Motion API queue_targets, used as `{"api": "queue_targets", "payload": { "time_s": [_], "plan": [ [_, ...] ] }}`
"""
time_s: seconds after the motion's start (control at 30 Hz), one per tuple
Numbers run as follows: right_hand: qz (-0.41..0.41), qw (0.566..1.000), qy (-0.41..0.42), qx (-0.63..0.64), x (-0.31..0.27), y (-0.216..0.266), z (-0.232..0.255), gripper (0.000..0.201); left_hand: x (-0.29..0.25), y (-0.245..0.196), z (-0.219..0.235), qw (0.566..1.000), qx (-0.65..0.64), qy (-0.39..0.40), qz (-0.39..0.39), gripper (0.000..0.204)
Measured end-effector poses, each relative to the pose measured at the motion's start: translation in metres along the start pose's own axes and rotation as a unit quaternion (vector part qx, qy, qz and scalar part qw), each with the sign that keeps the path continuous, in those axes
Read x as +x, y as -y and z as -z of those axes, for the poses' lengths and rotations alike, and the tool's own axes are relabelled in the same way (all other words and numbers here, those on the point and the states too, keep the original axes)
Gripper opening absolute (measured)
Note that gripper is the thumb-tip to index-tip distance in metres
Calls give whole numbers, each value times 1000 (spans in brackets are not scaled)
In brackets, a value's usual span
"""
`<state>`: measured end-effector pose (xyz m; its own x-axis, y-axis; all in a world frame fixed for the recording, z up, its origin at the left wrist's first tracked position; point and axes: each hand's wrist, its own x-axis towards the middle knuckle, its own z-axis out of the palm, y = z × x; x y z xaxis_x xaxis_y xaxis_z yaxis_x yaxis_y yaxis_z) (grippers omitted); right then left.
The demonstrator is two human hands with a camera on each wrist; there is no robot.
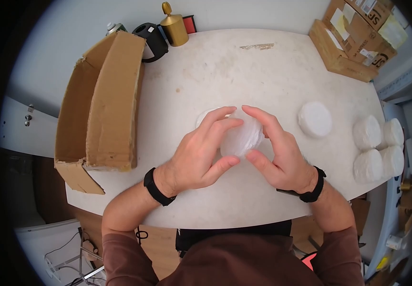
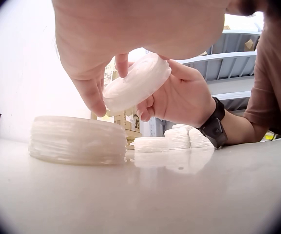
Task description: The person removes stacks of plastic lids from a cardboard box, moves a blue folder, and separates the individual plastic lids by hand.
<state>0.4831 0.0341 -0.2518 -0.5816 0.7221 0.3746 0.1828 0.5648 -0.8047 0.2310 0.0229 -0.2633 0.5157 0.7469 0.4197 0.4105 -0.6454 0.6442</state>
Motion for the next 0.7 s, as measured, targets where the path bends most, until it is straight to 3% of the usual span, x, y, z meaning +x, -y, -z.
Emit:
{"api": "queue_targets", "payload": {
  "time_s": [0.17,0.23,0.53,0.7],
  "plan": [
    [-7,1000,10,1,2,1,0,77,0,4,-3,1000,3,-15,-11,59],
    [43,999,-16,-4,3,-3,-3,79,-1,2,-3,1000,5,-10,-6,58],
    [33,999,-13,-35,1,-4,-3,78,0,-2,0,1000,26,-6,12,51],
    [21,999,-25,-8,1,-1,-6,80,0,-1,1,999,28,-26,-16,54]
  ]
}}
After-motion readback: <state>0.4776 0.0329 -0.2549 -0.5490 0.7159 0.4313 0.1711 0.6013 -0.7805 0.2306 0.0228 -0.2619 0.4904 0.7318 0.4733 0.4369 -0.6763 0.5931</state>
